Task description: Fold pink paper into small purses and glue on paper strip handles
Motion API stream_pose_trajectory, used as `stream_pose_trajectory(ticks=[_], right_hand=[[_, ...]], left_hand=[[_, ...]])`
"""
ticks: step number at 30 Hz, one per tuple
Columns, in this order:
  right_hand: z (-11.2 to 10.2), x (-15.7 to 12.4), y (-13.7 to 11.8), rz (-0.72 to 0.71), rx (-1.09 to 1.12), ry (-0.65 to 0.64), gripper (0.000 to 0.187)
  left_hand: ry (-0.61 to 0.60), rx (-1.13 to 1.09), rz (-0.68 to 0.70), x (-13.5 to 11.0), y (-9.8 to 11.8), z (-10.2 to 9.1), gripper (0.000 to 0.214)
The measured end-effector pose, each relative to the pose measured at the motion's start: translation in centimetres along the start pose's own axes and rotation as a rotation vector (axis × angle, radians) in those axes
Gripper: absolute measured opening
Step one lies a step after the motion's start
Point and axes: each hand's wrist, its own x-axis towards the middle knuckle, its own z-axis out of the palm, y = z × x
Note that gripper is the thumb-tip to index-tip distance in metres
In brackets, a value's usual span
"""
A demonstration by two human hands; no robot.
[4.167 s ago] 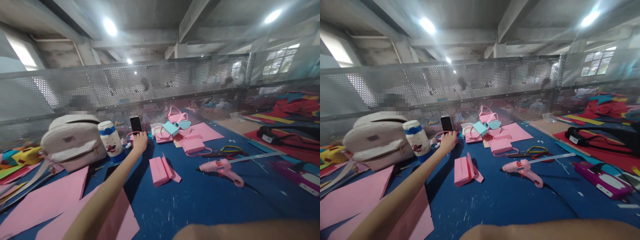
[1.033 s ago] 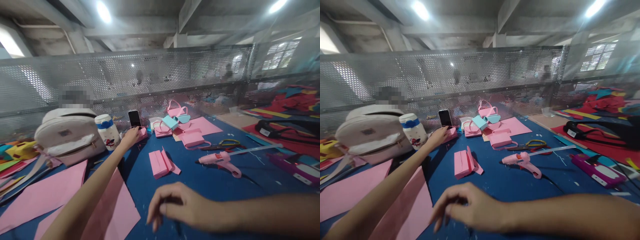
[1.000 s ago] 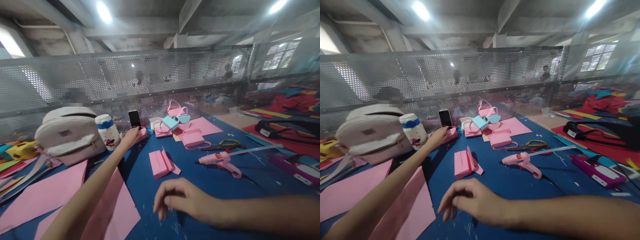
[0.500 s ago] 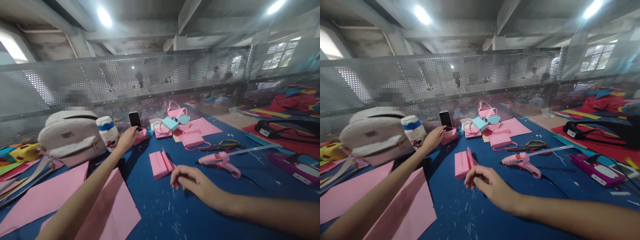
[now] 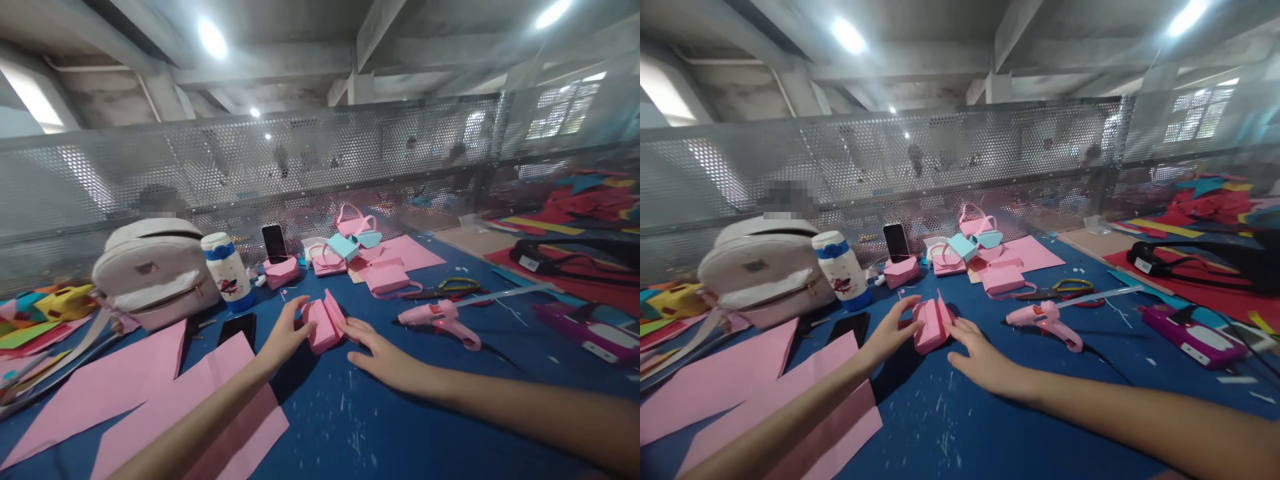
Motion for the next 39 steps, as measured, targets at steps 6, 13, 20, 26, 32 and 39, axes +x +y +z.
stream_pose_trajectory(ticks=[6, 13, 20, 26, 32, 39], right_hand=[[0.7, 0.3, 1.1, -0.168, -0.050, 0.181, 0.062], [0.3, -0.2, 0.4, -0.415, -0.044, 0.300, 0.047], [-0.1, -1.0, -0.3, -0.382, 0.093, 0.350, 0.034], [-0.3, -1.3, -0.8, -0.445, 0.026, 0.362, 0.026], [-0.1, -1.0, -0.4, -0.454, -0.009, 0.342, 0.026], [0.0, -0.7, 0.0, -0.454, -0.021, 0.327, 0.029]], left_hand=[[0.082, -0.208, -0.097, -0.4, -0.9, 0.7, 0.071], [0.041, -0.472, -0.137, -1.7, -0.4, 1.5, 0.084], [-0.102, -0.557, -0.179, -2.6, 1.7, 0.8, 0.074], [-0.115, -0.527, -0.169, -2.9, 2.0, 0.9, 0.055], [-0.076, -0.510, -0.147, -3.1, 2.2, 0.9, 0.069], [-0.082, -0.494, -0.112, -3.5, 2.9, 0.9, 0.068]])
